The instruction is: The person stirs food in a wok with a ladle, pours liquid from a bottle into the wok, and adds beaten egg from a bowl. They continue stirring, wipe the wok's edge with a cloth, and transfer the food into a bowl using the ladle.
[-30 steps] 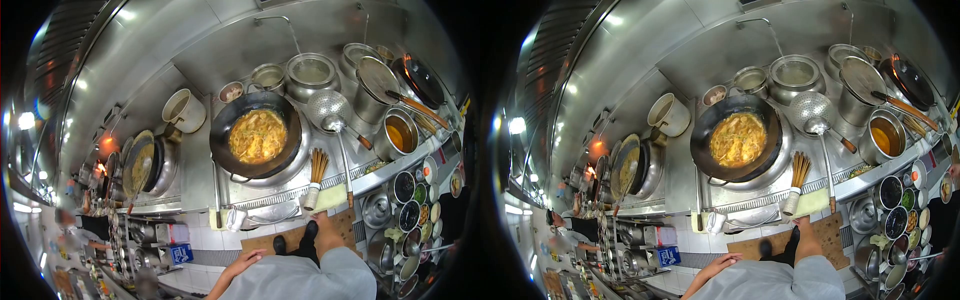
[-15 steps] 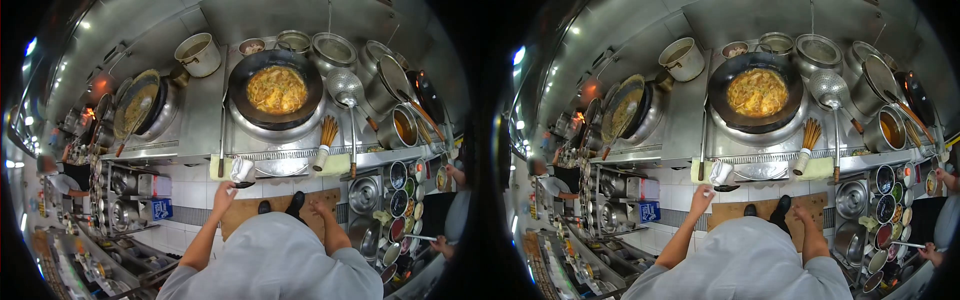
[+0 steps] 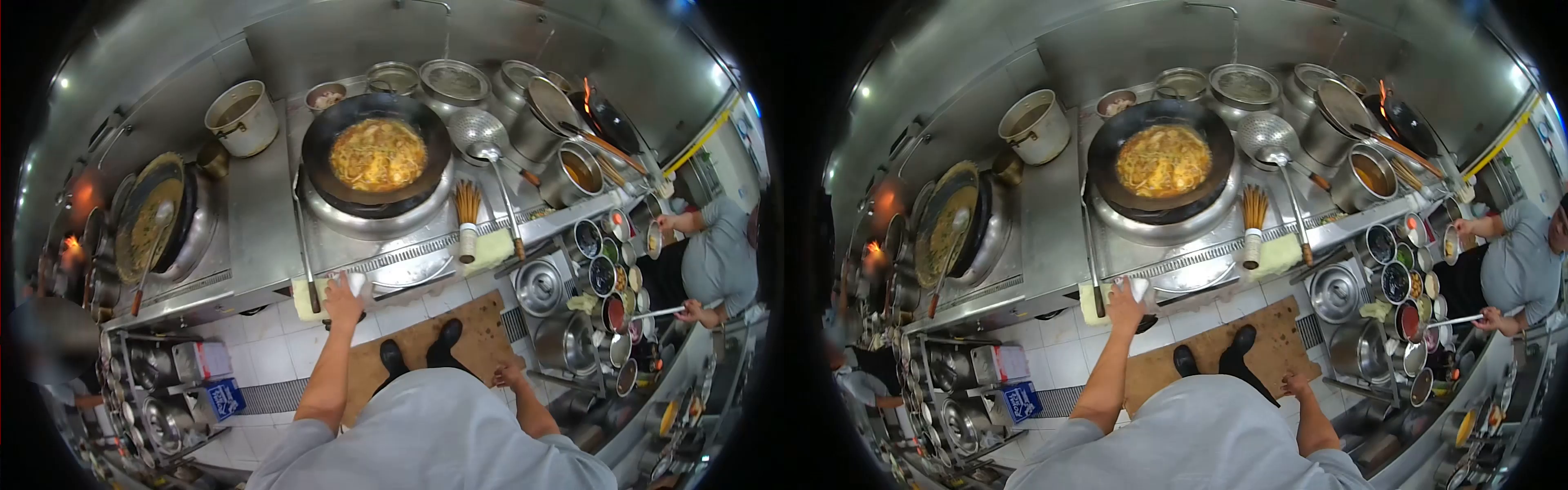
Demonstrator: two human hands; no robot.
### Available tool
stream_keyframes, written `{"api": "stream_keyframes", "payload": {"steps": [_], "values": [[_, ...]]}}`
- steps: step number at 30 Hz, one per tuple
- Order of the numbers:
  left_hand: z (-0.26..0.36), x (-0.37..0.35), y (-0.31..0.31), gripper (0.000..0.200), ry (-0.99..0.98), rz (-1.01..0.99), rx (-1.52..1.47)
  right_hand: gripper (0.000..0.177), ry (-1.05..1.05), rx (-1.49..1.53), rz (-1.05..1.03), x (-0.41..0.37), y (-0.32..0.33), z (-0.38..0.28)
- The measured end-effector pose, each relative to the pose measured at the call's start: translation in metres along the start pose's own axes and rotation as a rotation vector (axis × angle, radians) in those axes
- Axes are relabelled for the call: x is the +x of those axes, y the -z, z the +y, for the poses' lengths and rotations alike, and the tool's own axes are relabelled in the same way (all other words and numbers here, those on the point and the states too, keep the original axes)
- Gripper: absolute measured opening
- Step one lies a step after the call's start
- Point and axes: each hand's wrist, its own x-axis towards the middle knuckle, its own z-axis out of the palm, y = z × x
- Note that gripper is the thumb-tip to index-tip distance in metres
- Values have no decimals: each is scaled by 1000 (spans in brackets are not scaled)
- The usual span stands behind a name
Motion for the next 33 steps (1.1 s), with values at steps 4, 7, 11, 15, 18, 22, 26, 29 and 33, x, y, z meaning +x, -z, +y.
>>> {"api": "stream_keyframes", "payload": {"steps": [4, 7, 11, 15, 18, 22, 26, 29, 33], "values": [[-39, 21, 1, 69, 46, -73, -439, 23, 3, 28, 71, -38, -17, 22], [-54, 5, 39, 62, 340, -520, -1867, 35, -23, 44, 20, -32, -16, 42], [-27, -66, 138, 74, -189, -649, -2332, 51, 31, 9, 3, -21, -17, 43], [-3, -107, 129, 85, -329, -739, -2293, 51, 68, 128, -89, -1, -1, 41], [43, -143, 97, 73, -121, -920, -2179, 29, 304, 11, 132, -10, 6, 38], [133, -209, 41, 44, -42, -728, -1445, 33, 400, 107, 160, -33, 20, 58], [197, -282, 39, 39, -577, -591, -926, 46, 424, 182, 135, -31, 36, 125], [223, -328, 49, 44, -881, -508, -676, 46, 257, 276, 156, -16, 41, 212], [224, -323, 18, 60, -984, -648, -430, 46, -25, 478, 185, -45, 35, 314]]}}
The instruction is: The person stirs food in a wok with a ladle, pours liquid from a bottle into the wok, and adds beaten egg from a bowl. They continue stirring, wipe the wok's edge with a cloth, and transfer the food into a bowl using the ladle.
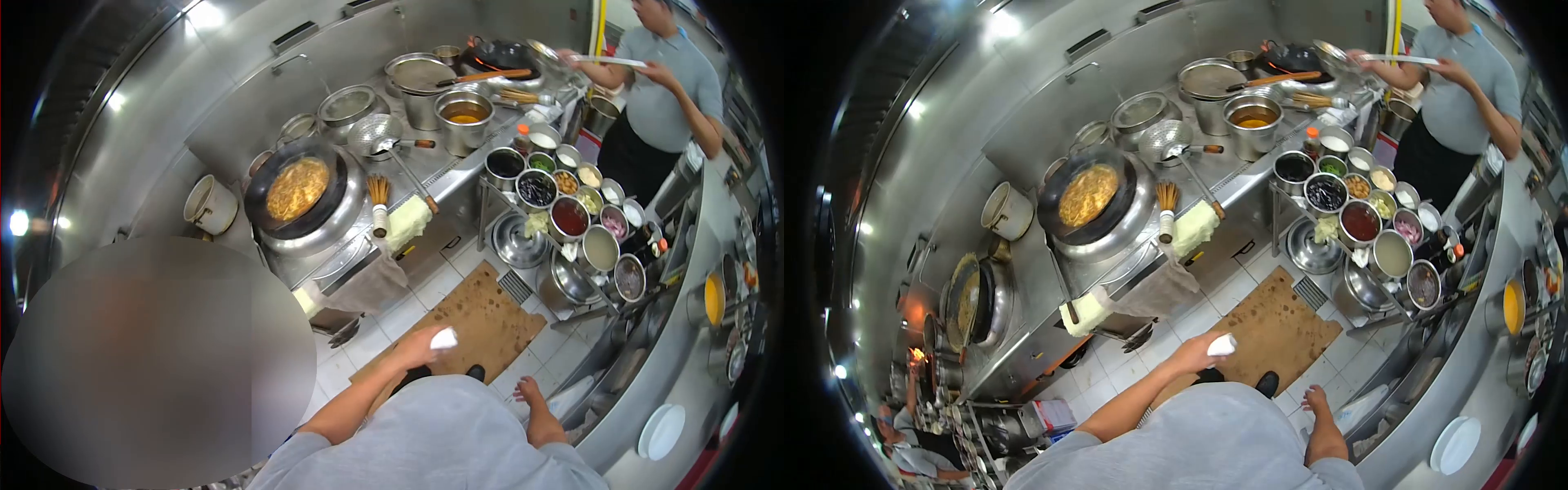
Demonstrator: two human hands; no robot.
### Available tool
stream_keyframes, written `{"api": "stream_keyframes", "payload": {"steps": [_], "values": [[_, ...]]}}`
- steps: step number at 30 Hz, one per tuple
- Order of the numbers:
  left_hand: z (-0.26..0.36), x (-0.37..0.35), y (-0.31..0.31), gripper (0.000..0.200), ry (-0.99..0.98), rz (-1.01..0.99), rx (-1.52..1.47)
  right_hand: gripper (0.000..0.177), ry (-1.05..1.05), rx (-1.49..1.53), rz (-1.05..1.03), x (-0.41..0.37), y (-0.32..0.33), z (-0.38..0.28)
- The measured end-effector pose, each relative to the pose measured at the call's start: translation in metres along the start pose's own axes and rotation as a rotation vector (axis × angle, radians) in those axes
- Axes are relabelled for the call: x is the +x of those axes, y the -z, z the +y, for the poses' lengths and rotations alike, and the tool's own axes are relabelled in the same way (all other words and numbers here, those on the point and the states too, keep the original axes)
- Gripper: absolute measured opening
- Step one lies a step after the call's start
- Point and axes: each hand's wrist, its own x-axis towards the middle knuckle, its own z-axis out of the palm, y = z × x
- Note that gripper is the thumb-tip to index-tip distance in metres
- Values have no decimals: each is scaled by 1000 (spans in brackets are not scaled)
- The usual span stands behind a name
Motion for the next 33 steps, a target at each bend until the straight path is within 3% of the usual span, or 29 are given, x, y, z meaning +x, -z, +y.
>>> {"api": "stream_keyframes", "payload": {"steps": [2, 3, 5, 6, 7, 8, 9, 10, 11, 12, 18, 20, 21, 23, 25, 26, 27, 28, 29, 31, 33], "values": [[-64, 0, -24, 75, 247, -98, -1, 46, -57, 33, 0, -8, 16, 43], [-116, -9, -44, 80, 268, 1, 117, 45, -109, 57, 13, -15, 21, 61], [-276, -56, -98, 84, 268, 59, 388, 46, -79, 94, 6, -20, 28, 97], [-274, -77, -82, 82, 563, -335, 358, 35, 63, -4, 101, 20, 24, 147], [-352, -117, -80, 66, 397, -468, 609, 25, 194, -116, 211, 59, 23, 194], [-356, -143, -87, 66, 488, -426, 414, 20, 141, 51, 245, -39, 26, 123], [-342, -141, -89, 65, 529, -362, 264, 23, 228, -79, 239, -31, 28, 132], [-326, -135, -88, 64, 577, -318, 141, 28, 471, -307, 286, 0, 24, 166], [-312, -125, -85, 63, 605, -293, 80, 37, 142, 27, 247, -18, 21, 148], [-299, -116, -87, 62, 617, -289, 52, 44, 42, 98, 250, -38, 21, 132], [-257, -92, -79, 57, 587, -180, -61, 43, -17, 207, 248, -54, 20, 99], [-247, -87, -73, 56, 551, -135, -104, 42, 166, -255, 383, -40, 15, 103], [-243, -86, -68, 55, 530, -109, -128, 42, 172, -256, 387, -38, 17, 95], [-237, -81, -58, 53, 484, -59, -184, 39, 714, -259, 588, -83, 35, 39], [-229, -71, -49, 52, 419, -20, -246, 42, 495, 76, 846, -159, 81, -17], [-225, -66, -46, 51, 378, 1, -283, 23, 781, 358, 1259, -155, 111, -16], [-219, -63, -44, 51, 340, 25, -322, 49, 790, 1225, 955, -179, 148, -8], [-214, -64, -40, 50, 308, 44, -358, 55, 865, 1409, 1156, -168, 183, 21], [-178, -62, -38, 40, 301, 83, -377, 66, 660, 1531, 1367, -222, 208, 6], [-170, -59, -43, 40, 317, 64, -374, 77, 560, 1856, 1296, -254, 256, 36], [-169, -60, -52, 40, 341, 25, -356, 81, 548, 1956, 1248, -261, 288, 55]]}}
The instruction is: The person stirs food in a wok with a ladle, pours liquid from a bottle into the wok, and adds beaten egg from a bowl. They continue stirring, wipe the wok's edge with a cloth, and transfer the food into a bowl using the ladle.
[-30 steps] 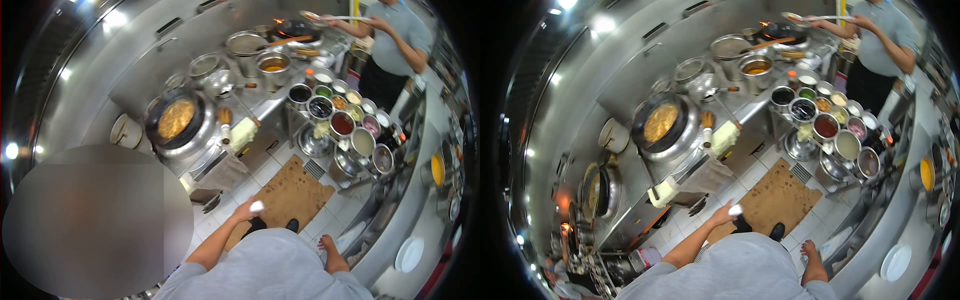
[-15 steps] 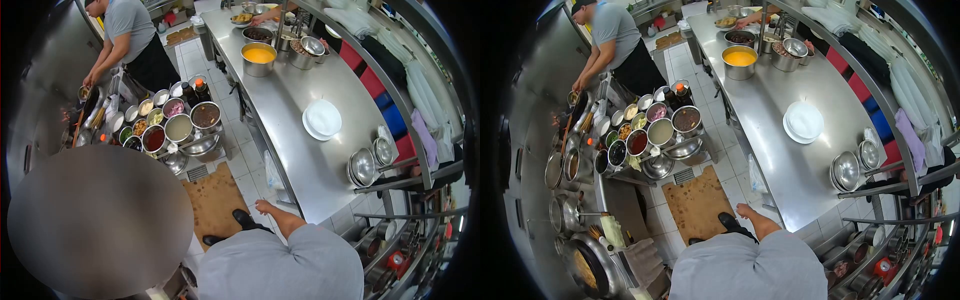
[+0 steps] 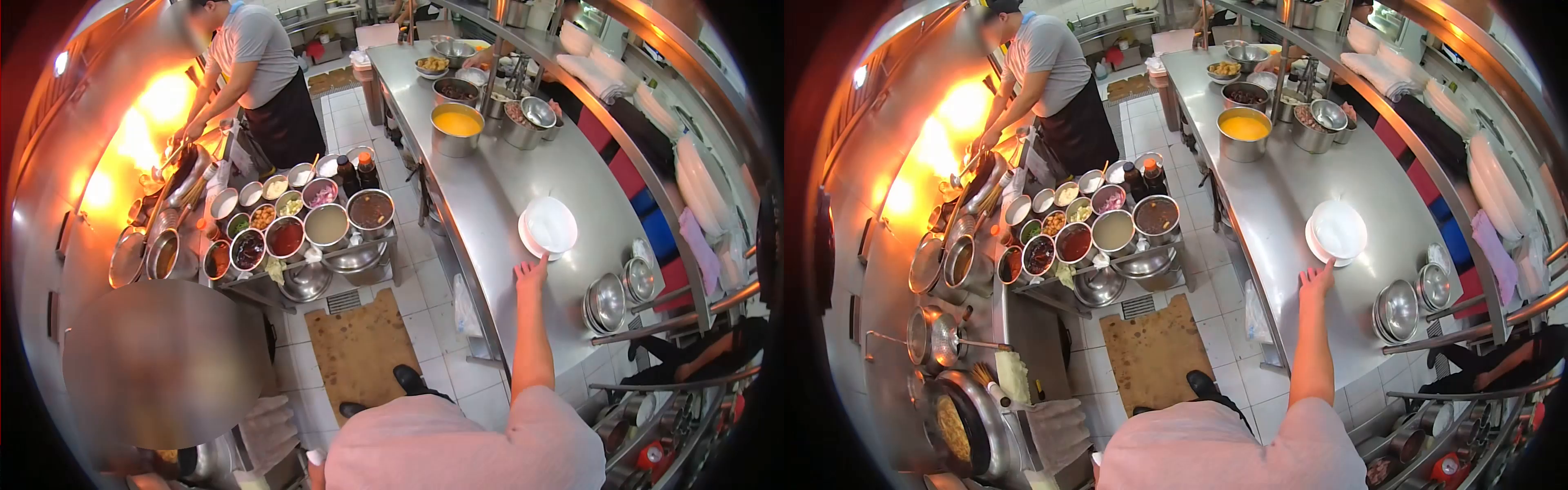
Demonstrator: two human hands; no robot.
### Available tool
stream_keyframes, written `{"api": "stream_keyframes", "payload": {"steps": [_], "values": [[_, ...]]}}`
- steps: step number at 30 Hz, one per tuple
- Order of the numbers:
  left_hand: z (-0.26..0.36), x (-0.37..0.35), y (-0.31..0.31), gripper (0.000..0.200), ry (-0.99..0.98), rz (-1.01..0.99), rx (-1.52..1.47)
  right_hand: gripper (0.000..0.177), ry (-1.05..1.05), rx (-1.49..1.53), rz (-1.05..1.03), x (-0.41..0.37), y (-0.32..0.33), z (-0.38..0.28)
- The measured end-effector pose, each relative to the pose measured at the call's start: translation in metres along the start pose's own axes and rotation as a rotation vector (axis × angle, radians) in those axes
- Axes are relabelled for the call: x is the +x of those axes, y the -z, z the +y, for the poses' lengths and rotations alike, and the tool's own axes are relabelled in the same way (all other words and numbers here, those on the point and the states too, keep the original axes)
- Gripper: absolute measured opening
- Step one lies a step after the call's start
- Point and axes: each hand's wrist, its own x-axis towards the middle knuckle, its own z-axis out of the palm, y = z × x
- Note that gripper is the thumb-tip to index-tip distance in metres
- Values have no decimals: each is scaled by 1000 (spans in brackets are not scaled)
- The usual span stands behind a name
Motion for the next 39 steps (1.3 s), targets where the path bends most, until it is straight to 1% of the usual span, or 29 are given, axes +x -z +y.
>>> {"api": "stream_keyframes", "payload": {"steps": [2, 3, 5, 7, 9, 12, 16, 19, 21, 23, 24, 25, 26, 27, 28, 29, 31, 32, 33, 35, 36, 37, 39], "values": [[-9, 2, -3, 41, 36, -34, 30, 78, -48, 109, -29, 19, -3, -11], [-14, 6, -7, 41, 54, -50, 42, 78, -40, 113, -19, 23, -5, -14], [-25, 12, -7, 41, 77, -85, 74, 73, -17, 64, -34, 25, -13, -17], [-38, 16, -11, 41, 105, -125, 94, 75, -34, 70, 4, 32, -19, -19], [-46, 24, -4, 42, 123, -138, 108, 69, -35, 156, -14, 39, -19, -17], [-61, 25, -3, 42, 150, -173, 130, 66, -50, 124, 53, 39, -20, -13], [-69, 35, 5, 43, 167, -213, 155, 66, -42, 135, 84, 20, -15, 0], [-66, 46, 10, 43, 171, -233, 158, 64, -23, 143, 64, 17, -2, 16], [-66, 47, 21, 44, 165, -217, 133, 61, 123, 177, -230, 31, 24, 38], [-67, 42, 41, 44, 123, -174, 105, 58, -111, 215, -340, 124, 65, 85], [-71, 40, 47, 44, 98, -150, 103, 68, -162, 209, -261, 82, 41, 69], [-75, 35, 51, 45, 86, -115, 105, 77, -180, 130, -89, 49, 26, 67], [-76, 30, 55, 45, 143, -78, 153, 77, -119, 32, -197, 5, 17, 72], [-72, 32, 58, 46, 203, -58, 203, 68, -94, -83, -335, -27, 13, 85], [-69, 27, 59, 49, 226, -32, 271, 57, -113, -164, -423, -58, 7, 99], [-70, 17, 56, 49, 250, 10, 240, 47, -127, -242, -504, -85, 5, 117], [-71, 7, 55, 49, 452, -19, -16, 40, -102, -580, -842, -139, 2, 157], [-46, -12, 52, 52, 473, 5, -113, 41, -125, -831, -951, -140, 8, 186], [-53, -20, 51, 52, 484, 37, -144, 42, -139, -1086, -1057, -135, 20, 225], [-71, -38, 45, 53, 545, 53, -151, 44, -247, -1494, -1465, -122, 52, 289], [-86, -50, 42, 53, 568, 105, -198, 45, -246, -1644, -1632, -125, 67, 309], [-106, -61, 38, 58, 487, 111, -149, 45, -239, -1793, -1807, -132, 81, 326], [-138, -90, 32, 67, 328, 115, -28, 49, -526, -1979, -1698, -143, 107, 348]]}}
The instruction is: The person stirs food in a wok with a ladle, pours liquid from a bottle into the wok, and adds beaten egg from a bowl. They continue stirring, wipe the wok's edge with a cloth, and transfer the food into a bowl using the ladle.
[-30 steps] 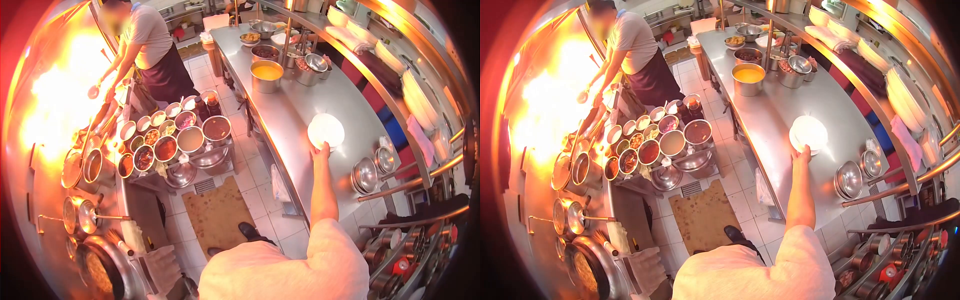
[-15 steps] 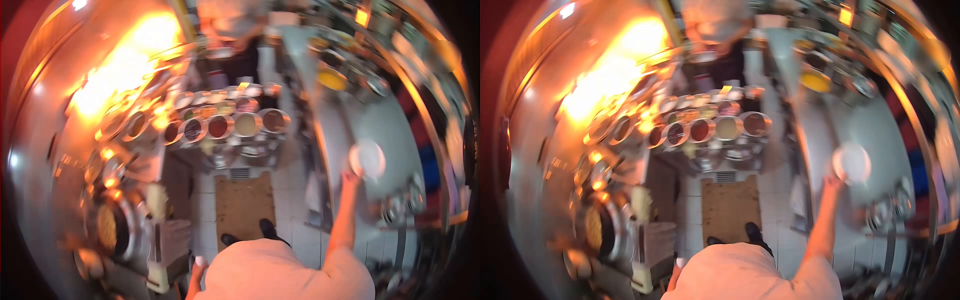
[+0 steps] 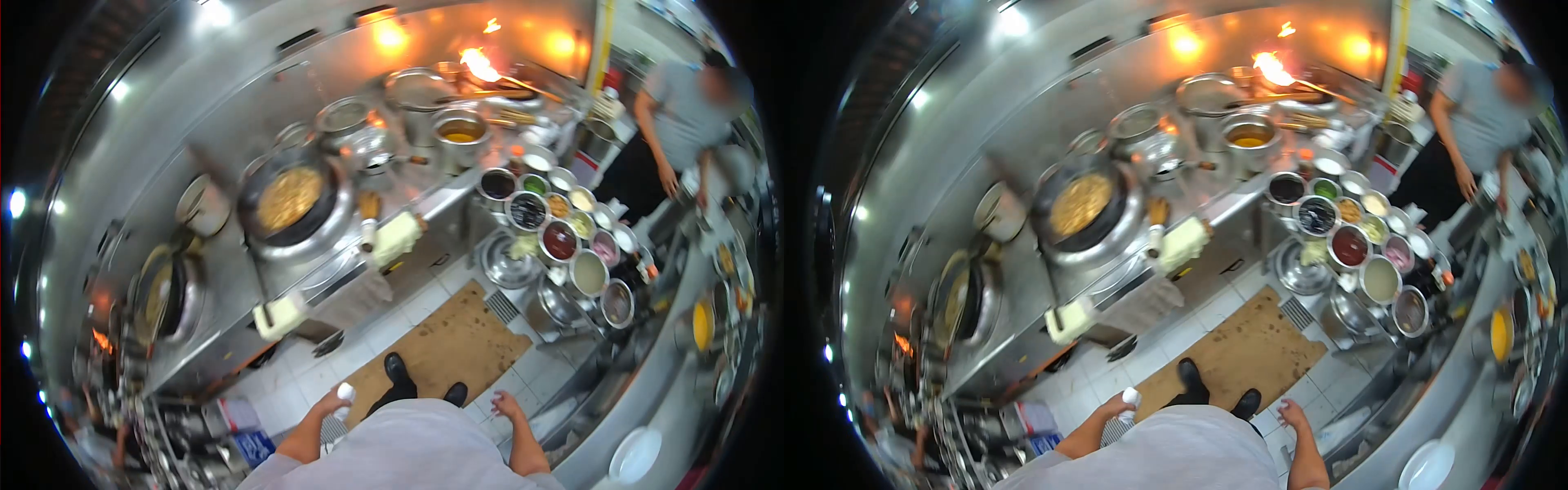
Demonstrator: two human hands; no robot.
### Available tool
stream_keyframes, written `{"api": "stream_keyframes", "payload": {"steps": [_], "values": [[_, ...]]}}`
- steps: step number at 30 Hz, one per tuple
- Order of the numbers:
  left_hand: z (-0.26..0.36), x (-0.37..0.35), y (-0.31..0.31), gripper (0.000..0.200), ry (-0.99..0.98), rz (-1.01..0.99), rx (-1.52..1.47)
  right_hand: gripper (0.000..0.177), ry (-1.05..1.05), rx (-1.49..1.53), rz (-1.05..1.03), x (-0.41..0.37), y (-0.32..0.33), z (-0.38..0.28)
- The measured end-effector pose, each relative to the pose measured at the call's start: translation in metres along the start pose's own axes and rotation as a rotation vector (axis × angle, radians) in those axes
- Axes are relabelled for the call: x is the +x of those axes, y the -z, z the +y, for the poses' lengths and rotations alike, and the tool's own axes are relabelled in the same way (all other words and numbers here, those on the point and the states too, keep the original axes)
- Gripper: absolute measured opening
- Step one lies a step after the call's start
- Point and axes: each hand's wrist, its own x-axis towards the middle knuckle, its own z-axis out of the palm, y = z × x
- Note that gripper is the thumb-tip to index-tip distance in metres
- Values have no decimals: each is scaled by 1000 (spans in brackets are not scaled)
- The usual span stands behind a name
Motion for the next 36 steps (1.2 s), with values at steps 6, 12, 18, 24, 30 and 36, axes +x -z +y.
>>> {"api": "stream_keyframes", "payload": {"steps": [6, 12, 18, 24, 30, 36], "values": [[-55, -69, -16, 60, 194, 59, 177, 53, -338, -8, 59, 27, -26, 16], [-75, -82, -19, 55, 559, 56, -277, 50, -162, 51, 60, 45, -33, -49], [-76, -41, 15, 58, 476, 168, -433, 42, 132, -293, -34, 110, -36, -87], [-88, -5, 71, 53, 365, 141, -451, 19, 211, -111, 116, 91, -98, -241], [-98, -17, 94, 45, 327, 120, -622, 55, 496, -300, 543, 179, -106, -409], [-75, -60, 95, 40, 527, 244, -727, 54, 563, -196, 735, 252, -101, -540]]}}
